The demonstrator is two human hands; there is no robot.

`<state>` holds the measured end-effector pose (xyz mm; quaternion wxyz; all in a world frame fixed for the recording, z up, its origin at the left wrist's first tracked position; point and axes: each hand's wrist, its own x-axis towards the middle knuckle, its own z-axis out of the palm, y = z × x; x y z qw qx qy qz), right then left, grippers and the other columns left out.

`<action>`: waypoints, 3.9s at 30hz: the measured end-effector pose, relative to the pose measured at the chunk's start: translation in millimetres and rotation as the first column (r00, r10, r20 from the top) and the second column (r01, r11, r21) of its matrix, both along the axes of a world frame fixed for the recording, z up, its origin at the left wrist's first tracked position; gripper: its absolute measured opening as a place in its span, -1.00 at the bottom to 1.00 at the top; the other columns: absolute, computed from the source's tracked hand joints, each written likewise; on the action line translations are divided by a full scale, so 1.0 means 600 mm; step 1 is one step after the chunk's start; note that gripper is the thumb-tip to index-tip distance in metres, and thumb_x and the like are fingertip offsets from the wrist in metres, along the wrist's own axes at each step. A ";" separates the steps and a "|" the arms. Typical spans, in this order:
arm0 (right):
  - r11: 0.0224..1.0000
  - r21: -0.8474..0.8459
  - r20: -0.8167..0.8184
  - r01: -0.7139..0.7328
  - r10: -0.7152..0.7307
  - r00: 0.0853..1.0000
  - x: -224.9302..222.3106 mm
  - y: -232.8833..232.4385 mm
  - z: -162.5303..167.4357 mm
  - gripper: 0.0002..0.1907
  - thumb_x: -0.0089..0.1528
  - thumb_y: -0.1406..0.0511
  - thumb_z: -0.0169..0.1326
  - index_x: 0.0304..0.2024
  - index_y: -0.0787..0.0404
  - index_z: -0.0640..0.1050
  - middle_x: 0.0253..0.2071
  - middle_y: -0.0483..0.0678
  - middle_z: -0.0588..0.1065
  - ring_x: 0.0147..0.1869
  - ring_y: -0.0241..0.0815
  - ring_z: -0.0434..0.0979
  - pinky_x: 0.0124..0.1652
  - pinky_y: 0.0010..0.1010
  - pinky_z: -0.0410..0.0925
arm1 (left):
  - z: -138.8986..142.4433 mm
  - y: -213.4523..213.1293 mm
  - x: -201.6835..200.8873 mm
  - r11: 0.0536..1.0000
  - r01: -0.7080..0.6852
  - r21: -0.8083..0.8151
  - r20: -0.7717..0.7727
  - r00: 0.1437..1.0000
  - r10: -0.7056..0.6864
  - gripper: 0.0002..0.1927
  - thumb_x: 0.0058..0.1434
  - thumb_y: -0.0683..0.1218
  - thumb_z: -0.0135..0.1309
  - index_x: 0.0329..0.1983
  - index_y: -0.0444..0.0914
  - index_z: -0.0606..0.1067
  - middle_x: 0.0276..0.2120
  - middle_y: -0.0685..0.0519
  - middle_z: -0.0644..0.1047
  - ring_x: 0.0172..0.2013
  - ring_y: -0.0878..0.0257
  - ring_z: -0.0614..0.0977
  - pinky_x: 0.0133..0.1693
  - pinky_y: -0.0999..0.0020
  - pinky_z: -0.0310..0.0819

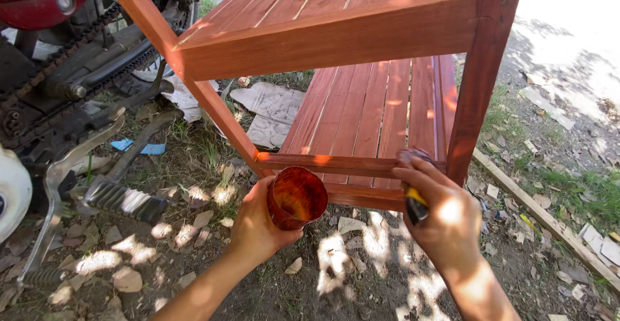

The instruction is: The person applies reddish-brown wood stain to a slatted wooden shelf unit with a paintbrush, dipping the brush into a container of stain held in the other hand. They work around the frame, brushing the legs, rails, and shelf edges of the unit while it stands on the ground outdoors.

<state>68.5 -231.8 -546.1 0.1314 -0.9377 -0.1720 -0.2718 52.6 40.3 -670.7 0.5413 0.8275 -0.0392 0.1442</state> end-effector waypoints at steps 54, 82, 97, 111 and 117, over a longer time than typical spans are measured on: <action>0.725 0.677 -0.514 0.126 0.343 0.786 -0.071 0.217 -0.159 -0.63 0.09 0.30 0.31 -0.05 0.24 0.66 -0.22 -0.02 0.70 -0.14 -0.28 0.70 -0.09 -0.43 0.52 | -0.069 0.029 -0.071 0.950 -0.122 0.289 0.384 0.923 0.002 -0.02 -0.20 -0.10 0.51 0.27 -0.25 0.23 0.18 -0.12 0.45 0.30 -0.20 0.41 0.32 -0.03 0.32; 0.180 0.980 -0.121 0.082 0.217 0.969 -0.089 0.070 -0.273 -0.52 0.16 0.53 0.23 0.15 0.46 0.48 -0.07 0.27 0.55 -0.10 -0.04 0.59 -0.04 -0.25 0.48 | -0.064 -0.008 -0.036 0.978 -0.027 -0.207 -0.081 0.997 0.010 -0.03 -0.32 -0.06 0.52 0.19 -0.17 0.28 0.03 0.03 0.57 0.08 0.15 0.65 0.11 0.24 0.56; 0.304 0.945 0.207 -0.120 -0.275 0.939 -0.091 -0.039 -0.235 -0.40 0.40 0.32 0.11 0.45 0.33 0.28 0.26 0.12 0.45 0.26 -0.10 0.53 0.25 -0.34 0.46 | -0.087 -0.142 -0.015 0.930 0.117 -0.348 -0.102 0.982 -0.162 0.02 -0.33 -0.21 0.51 0.25 -0.23 0.26 0.07 -0.01 0.57 0.12 0.14 0.62 0.18 0.19 0.51; 0.457 0.862 0.373 -0.220 -0.278 0.885 -0.011 0.036 -0.321 -0.51 0.41 0.27 0.14 0.32 0.32 0.37 0.23 0.11 0.43 0.27 -0.10 0.47 0.27 -0.29 0.38 | -0.119 -0.100 -0.031 0.874 0.000 -0.485 -0.327 0.927 -0.181 -0.03 -0.25 -0.35 0.45 0.28 -0.27 0.28 -0.06 -0.17 0.59 -0.19 -0.06 0.68 -0.26 0.10 0.67; 0.568 0.819 0.363 -0.087 -0.394 0.844 -0.015 -0.030 -0.315 -0.51 0.36 0.23 0.20 0.28 0.32 0.46 0.08 0.14 0.49 0.05 -0.05 0.53 0.03 -0.31 0.44 | -0.117 -0.098 -0.033 0.930 0.056 -0.363 -0.219 0.965 -0.144 -0.01 -0.30 -0.35 0.46 0.27 -0.24 0.28 -0.07 -0.07 0.59 -0.12 0.15 0.65 -0.09 0.23 0.58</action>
